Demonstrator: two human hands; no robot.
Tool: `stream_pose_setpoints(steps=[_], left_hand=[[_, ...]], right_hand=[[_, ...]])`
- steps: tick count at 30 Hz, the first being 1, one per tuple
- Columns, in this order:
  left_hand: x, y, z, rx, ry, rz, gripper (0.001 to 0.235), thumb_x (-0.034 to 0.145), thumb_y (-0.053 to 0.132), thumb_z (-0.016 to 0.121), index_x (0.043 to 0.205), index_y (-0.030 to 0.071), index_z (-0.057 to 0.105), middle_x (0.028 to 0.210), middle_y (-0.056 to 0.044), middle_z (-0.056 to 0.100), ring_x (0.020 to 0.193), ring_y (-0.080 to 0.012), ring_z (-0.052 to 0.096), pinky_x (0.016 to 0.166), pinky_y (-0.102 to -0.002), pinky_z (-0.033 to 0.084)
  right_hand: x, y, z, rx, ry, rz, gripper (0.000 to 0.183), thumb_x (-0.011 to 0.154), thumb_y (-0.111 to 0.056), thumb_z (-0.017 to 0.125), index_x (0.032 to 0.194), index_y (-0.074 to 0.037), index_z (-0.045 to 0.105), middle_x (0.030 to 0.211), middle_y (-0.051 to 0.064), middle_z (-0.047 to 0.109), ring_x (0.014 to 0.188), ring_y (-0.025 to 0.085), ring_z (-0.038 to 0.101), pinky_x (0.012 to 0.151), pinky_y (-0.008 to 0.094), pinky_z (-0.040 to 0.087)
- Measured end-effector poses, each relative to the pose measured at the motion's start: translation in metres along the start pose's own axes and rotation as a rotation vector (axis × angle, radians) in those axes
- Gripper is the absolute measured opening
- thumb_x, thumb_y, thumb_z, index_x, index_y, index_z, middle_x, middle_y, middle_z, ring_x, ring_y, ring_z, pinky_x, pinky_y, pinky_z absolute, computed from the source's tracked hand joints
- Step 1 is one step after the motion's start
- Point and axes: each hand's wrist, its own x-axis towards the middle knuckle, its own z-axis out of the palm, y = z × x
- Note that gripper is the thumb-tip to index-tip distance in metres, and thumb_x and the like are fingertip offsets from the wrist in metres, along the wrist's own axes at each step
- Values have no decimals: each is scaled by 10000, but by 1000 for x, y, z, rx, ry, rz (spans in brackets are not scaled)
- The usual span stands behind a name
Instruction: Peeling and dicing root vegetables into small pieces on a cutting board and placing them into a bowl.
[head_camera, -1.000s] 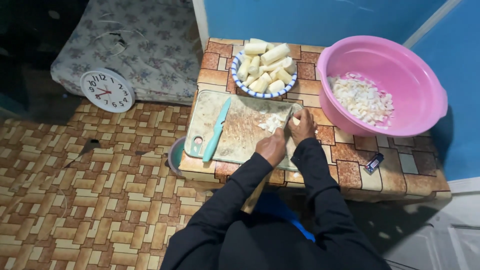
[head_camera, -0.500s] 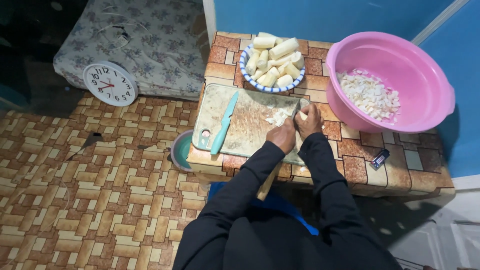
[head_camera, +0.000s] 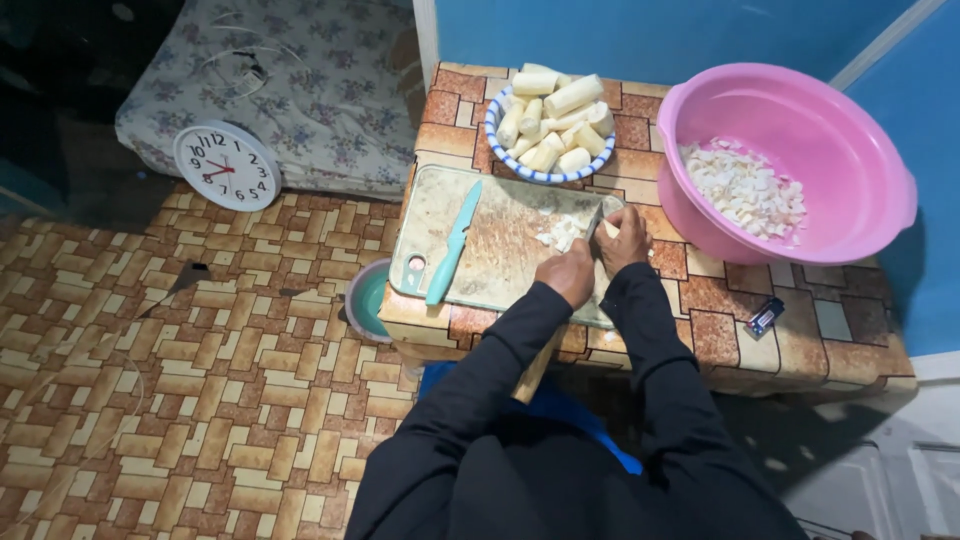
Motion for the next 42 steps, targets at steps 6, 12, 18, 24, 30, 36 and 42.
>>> stream_pose_setpoints(steps=[6, 12, 18, 24, 30, 36, 42], left_hand=[[4, 5, -8, -51, -49, -34, 173, 874, 137, 299, 969, 23, 389, 873, -235, 637, 873, -449, 638, 768, -565, 492], [12, 4, -8, 5, -101, -69, 190, 868, 170, 327, 987, 34, 386, 898, -226, 637, 901, -427, 640, 789, -551, 490], [-2, -7, -19, -65, -197, -53, 254, 867, 139, 337, 1064, -16, 379, 968, -278, 613, 947, -481, 604, 802, -565, 478], [-26, -7, -53, -100, -304, -81, 307, 864, 89, 315, 1145, -35, 311, 1028, -341, 575, 995, -532, 556, 836, -605, 442], [-53, 9, -76, -51, -230, -37, 274, 829, 68, 381, 1088, -4, 330, 907, -339, 599, 880, -528, 600, 766, -604, 474], [-73, 24, -79, -26, -216, -14, 228, 818, 81, 370, 1033, 11, 340, 842, -324, 610, 815, -529, 610, 711, -597, 484], [-72, 18, -59, 48, -135, 13, 183, 819, 87, 352, 998, 45, 361, 771, -275, 625, 747, -486, 635, 672, -565, 501]], right_hand=[[-4, -5, -7, 21, -33, -13, 291, 763, -425, 578, 895, -194, 459, 916, 63, 510, 1026, 276, 495, 909, 430, 348], [-5, -2, -8, 35, -56, -12, 328, 745, -457, 591, 911, -210, 453, 940, 34, 497, 1047, 247, 482, 920, 414, 348], [-3, -7, -14, 22, -120, -2, 315, 775, -436, 602, 956, -217, 466, 993, 61, 495, 1037, 284, 486, 927, 434, 333], [-3, 3, -15, 112, -132, -154, 369, 782, -485, 610, 941, -179, 475, 991, 62, 486, 1058, 276, 467, 916, 437, 319], [-5, 2, -18, 91, -98, -205, 349, 794, -499, 588, 922, -201, 461, 937, 31, 496, 1022, 219, 470, 885, 386, 318], [-1, 14, -5, 52, -12, -222, 315, 777, -461, 606, 894, -202, 471, 884, 31, 523, 978, 207, 495, 845, 375, 355], [0, 10, -6, 44, -22, -192, 289, 751, -412, 622, 870, -204, 461, 849, 2, 512, 953, 201, 500, 826, 371, 359]])
